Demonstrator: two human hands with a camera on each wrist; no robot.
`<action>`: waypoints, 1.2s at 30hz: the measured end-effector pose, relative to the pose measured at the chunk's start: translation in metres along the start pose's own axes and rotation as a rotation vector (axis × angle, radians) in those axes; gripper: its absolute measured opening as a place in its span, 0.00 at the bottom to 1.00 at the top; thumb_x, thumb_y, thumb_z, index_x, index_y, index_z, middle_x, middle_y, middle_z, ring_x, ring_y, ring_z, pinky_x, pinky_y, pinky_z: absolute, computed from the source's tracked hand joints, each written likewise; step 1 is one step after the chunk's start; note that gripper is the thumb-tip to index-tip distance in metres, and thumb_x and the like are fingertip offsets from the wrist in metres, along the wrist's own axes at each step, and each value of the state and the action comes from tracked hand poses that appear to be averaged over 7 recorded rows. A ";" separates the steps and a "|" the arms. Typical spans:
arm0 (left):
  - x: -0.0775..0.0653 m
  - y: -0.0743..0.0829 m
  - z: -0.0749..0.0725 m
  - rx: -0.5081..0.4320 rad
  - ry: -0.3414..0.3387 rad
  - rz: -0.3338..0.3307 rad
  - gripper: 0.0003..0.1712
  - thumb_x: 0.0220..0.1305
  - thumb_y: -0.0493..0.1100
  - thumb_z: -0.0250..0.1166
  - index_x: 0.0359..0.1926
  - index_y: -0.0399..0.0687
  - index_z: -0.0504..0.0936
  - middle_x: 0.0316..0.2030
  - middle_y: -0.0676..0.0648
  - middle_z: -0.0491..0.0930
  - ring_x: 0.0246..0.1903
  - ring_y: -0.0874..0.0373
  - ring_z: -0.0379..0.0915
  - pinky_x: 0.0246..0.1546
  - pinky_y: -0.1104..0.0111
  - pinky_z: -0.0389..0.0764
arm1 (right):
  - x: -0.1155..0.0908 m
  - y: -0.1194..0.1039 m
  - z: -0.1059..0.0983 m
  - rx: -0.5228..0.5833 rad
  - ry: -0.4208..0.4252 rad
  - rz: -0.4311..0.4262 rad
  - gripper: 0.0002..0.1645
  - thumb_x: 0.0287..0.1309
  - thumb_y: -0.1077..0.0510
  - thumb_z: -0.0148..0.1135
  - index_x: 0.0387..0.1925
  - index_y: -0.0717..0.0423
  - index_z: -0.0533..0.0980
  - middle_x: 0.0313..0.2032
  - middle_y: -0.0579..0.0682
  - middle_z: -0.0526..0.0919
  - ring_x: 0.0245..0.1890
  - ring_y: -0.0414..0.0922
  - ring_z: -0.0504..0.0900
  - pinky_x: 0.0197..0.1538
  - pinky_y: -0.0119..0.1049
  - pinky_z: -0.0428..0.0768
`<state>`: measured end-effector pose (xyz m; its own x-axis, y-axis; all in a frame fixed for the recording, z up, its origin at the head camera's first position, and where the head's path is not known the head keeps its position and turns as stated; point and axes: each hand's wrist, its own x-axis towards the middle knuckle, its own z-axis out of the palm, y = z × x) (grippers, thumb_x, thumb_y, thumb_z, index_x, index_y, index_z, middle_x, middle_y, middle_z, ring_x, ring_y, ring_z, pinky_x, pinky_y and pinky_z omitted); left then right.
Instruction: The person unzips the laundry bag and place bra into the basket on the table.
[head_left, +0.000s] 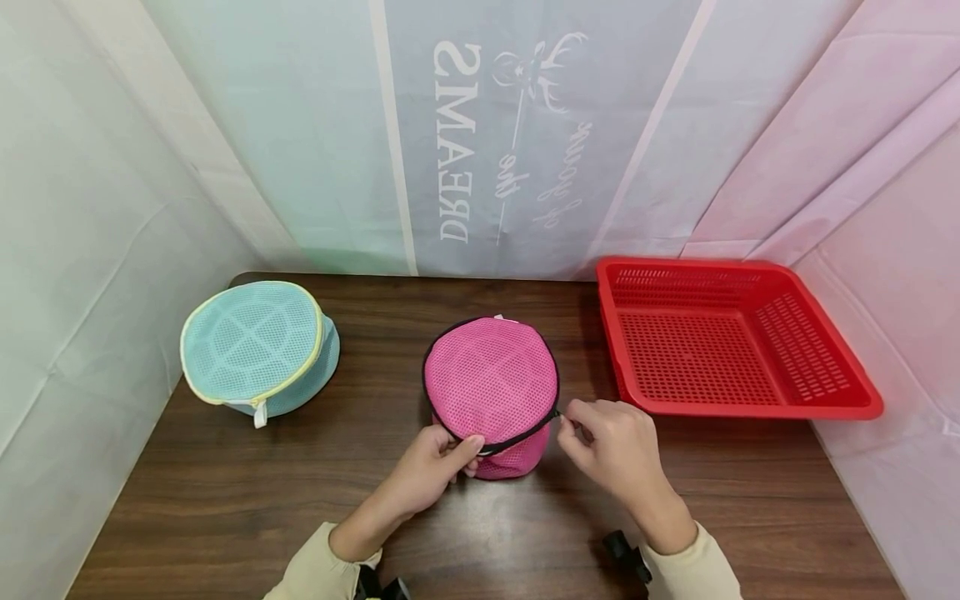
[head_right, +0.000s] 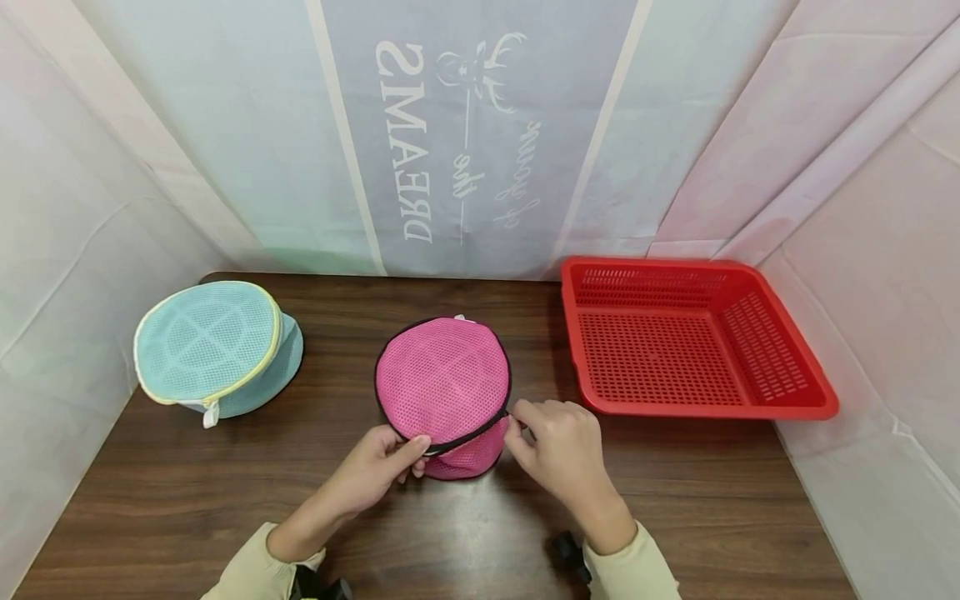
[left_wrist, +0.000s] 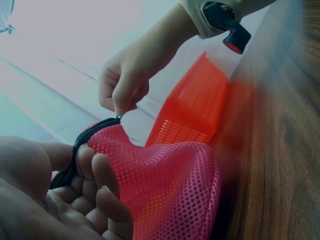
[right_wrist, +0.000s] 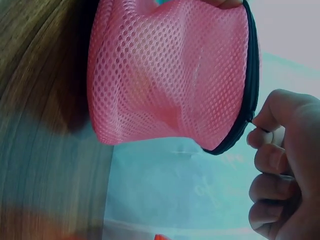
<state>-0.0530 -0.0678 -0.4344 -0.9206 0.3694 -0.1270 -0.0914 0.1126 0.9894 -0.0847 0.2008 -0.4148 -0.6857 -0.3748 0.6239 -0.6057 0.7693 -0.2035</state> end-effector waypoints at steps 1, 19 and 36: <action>0.000 0.000 0.000 0.003 -0.001 -0.002 0.19 0.76 0.40 0.59 0.29 0.28 0.80 0.24 0.46 0.80 0.19 0.64 0.68 0.21 0.72 0.72 | 0.001 0.001 0.000 -0.008 -0.004 0.014 0.13 0.52 0.58 0.54 0.15 0.45 0.66 0.13 0.36 0.59 0.15 0.34 0.55 0.20 0.28 0.52; -0.002 0.004 -0.001 -0.014 0.000 -0.021 0.18 0.76 0.39 0.59 0.30 0.28 0.79 0.24 0.47 0.80 0.20 0.65 0.69 0.21 0.72 0.71 | 0.004 0.014 0.003 -0.099 0.040 0.140 0.14 0.59 0.55 0.57 0.18 0.48 0.73 0.12 0.40 0.64 0.13 0.38 0.58 0.17 0.32 0.56; 0.000 0.002 -0.001 -0.051 -0.030 -0.056 0.20 0.77 0.41 0.57 0.31 0.28 0.79 0.25 0.47 0.80 0.21 0.62 0.71 0.22 0.72 0.73 | 0.001 0.012 0.004 -0.078 -0.011 0.168 0.08 0.60 0.57 0.63 0.26 0.52 0.79 0.13 0.39 0.64 0.14 0.35 0.56 0.17 0.31 0.56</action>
<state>-0.0531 -0.0682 -0.4320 -0.9015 0.3918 -0.1837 -0.1624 0.0871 0.9829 -0.0937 0.2077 -0.4196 -0.7792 -0.2428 0.5778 -0.4495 0.8590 -0.2451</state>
